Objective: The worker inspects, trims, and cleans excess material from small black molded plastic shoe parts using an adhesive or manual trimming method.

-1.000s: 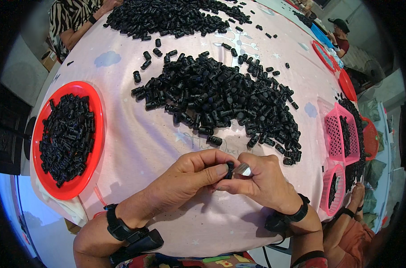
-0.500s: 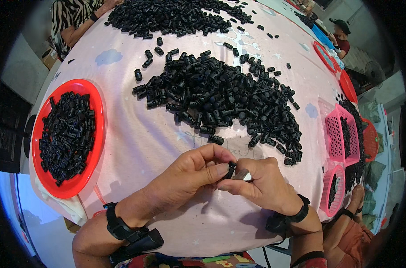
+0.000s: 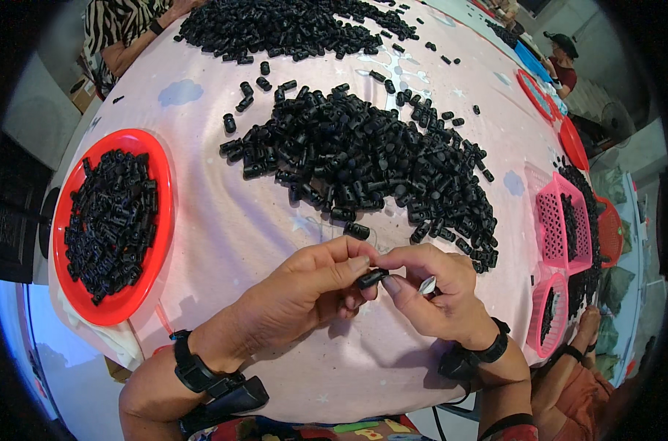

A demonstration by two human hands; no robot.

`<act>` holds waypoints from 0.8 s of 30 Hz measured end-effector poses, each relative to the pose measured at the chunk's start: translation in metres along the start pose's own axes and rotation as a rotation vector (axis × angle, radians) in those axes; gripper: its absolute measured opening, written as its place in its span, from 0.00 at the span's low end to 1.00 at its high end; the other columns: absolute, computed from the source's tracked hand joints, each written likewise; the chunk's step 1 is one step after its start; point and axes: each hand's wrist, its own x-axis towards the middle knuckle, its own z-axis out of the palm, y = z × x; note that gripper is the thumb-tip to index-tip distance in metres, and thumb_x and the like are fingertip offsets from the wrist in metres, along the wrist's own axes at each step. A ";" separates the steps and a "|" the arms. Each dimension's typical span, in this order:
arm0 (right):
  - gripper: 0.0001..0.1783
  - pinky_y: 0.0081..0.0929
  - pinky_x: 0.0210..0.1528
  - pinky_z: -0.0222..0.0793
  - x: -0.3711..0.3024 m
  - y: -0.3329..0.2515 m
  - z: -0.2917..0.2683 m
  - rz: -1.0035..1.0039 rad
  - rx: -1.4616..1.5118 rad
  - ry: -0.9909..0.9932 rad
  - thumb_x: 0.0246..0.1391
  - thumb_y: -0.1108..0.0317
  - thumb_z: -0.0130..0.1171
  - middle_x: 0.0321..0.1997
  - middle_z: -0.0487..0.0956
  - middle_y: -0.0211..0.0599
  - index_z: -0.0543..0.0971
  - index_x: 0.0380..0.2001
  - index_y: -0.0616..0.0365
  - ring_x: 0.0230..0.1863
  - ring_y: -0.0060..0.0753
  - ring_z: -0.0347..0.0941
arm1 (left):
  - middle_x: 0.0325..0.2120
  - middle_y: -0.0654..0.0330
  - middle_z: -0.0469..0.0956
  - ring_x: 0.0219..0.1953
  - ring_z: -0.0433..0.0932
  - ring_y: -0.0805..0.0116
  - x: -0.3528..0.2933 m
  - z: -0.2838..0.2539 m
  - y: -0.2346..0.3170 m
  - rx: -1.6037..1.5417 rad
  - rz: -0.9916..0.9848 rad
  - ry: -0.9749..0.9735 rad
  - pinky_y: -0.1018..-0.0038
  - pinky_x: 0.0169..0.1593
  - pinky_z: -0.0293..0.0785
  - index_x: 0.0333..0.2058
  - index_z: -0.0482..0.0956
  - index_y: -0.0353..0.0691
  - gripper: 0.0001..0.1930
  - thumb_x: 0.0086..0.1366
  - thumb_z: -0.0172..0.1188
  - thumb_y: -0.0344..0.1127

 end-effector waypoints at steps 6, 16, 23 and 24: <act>0.12 0.19 0.26 0.72 -0.003 -0.003 0.002 0.099 -0.017 0.072 0.49 0.74 0.62 0.30 0.81 0.40 0.77 0.39 0.62 0.25 0.24 0.79 | 0.35 0.63 0.73 0.35 0.72 0.79 0.000 0.002 0.002 0.051 0.106 0.032 0.82 0.41 0.70 0.48 0.70 0.38 0.16 0.66 0.54 0.40; 0.16 0.18 0.21 0.71 -0.003 -0.006 0.008 0.012 -0.103 0.150 0.45 0.74 0.67 0.25 0.81 0.36 0.78 0.40 0.62 0.20 0.24 0.77 | 0.33 0.65 0.75 0.34 0.73 0.81 0.001 0.005 -0.002 0.107 0.174 0.077 0.85 0.41 0.71 0.46 0.73 0.37 0.12 0.68 0.52 0.37; 0.14 0.20 0.19 0.70 -0.003 -0.002 0.010 -0.130 -0.150 0.169 0.41 0.77 0.68 0.24 0.80 0.37 0.80 0.36 0.61 0.18 0.28 0.77 | 0.33 0.67 0.76 0.33 0.73 0.82 0.000 0.006 0.000 0.119 0.123 0.074 0.86 0.40 0.73 0.48 0.73 0.36 0.14 0.68 0.53 0.37; 0.15 0.20 0.19 0.69 -0.003 -0.002 0.011 -0.131 -0.164 0.185 0.40 0.77 0.68 0.23 0.80 0.37 0.80 0.36 0.61 0.18 0.27 0.77 | 0.34 0.66 0.76 0.33 0.73 0.82 0.000 0.006 0.000 0.122 0.116 0.076 0.86 0.40 0.73 0.49 0.73 0.36 0.15 0.68 0.53 0.37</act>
